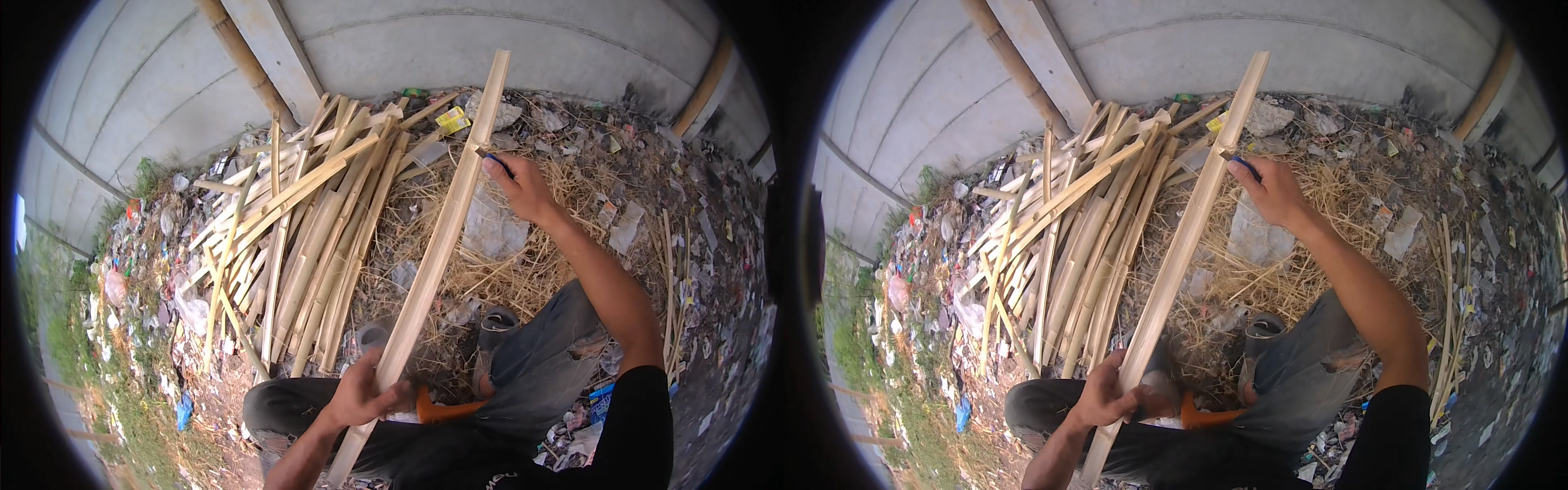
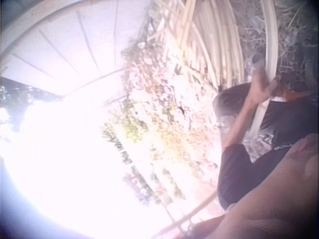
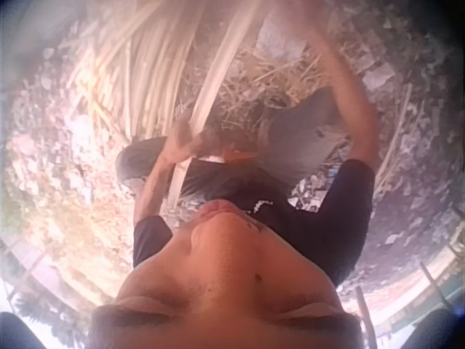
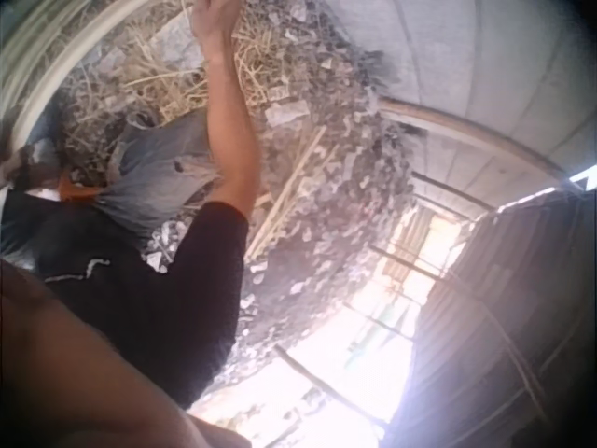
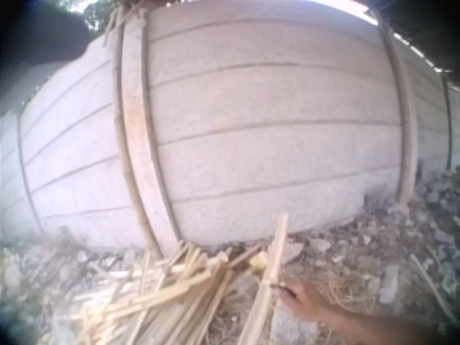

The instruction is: The person sits on the ground and uses a blue utility knife to shave thin strips from a long bamboo pole. They repeatedly run the blade along the length of the pole to smooth its surface, holding the pole with their left hand and the knife with their right.

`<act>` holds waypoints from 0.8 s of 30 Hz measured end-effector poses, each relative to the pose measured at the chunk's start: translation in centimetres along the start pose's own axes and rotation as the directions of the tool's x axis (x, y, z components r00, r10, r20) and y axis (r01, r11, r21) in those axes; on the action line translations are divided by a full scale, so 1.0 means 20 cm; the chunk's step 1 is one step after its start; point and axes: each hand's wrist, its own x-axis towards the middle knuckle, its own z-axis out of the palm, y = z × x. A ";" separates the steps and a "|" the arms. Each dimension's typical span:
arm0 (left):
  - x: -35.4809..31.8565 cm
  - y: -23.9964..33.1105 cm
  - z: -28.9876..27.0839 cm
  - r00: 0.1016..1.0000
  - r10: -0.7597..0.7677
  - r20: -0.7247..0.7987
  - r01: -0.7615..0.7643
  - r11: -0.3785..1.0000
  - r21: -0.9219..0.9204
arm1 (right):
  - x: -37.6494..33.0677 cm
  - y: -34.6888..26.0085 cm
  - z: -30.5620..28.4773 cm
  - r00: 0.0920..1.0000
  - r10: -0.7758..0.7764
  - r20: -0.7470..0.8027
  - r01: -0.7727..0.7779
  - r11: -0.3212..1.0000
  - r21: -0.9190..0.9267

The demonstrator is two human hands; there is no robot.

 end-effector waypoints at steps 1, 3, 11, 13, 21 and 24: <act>0.02 0.01 0.01 1.000 -0.006 -0.007 0.006 0.998 -0.055 | -0.01 0.00 0.02 0.999 0.000 -0.041 0.003 0.996 0.088; -0.01 0.04 0.02 0.998 -0.032 -0.051 0.029 0.997 -0.066 | -0.01 -0.04 0.03 0.997 -0.012 -0.076 0.016 0.998 0.056; -0.01 0.01 -0.05 0.992 -0.019 0.127 0.034 0.993 -0.117 | 0.00 -0.10 0.00 0.969 0.130 -0.209 -0.091 0.978 0.185; 0.00 0.00 -0.04 0.994 -0.029 0.107 0.041 0.993 -0.107 | 0.00 -0.13 0.02 0.964 0.168 -0.204 -0.123 0.968 0.217; 0.01 -0.06 0.00 0.999 0.015 -0.031 -0.010 0.988 0.154 | -0.01 -0.20 0.00 0.928 0.228 -0.295 -0.208 0.973 0.097; 0.02 -0.08 -0.01 0.995 0.080 -0.058 -0.059 0.949 0.310 | 0.01 -0.16 0.00 0.929 0.225 -0.294 -0.212 0.974 0.077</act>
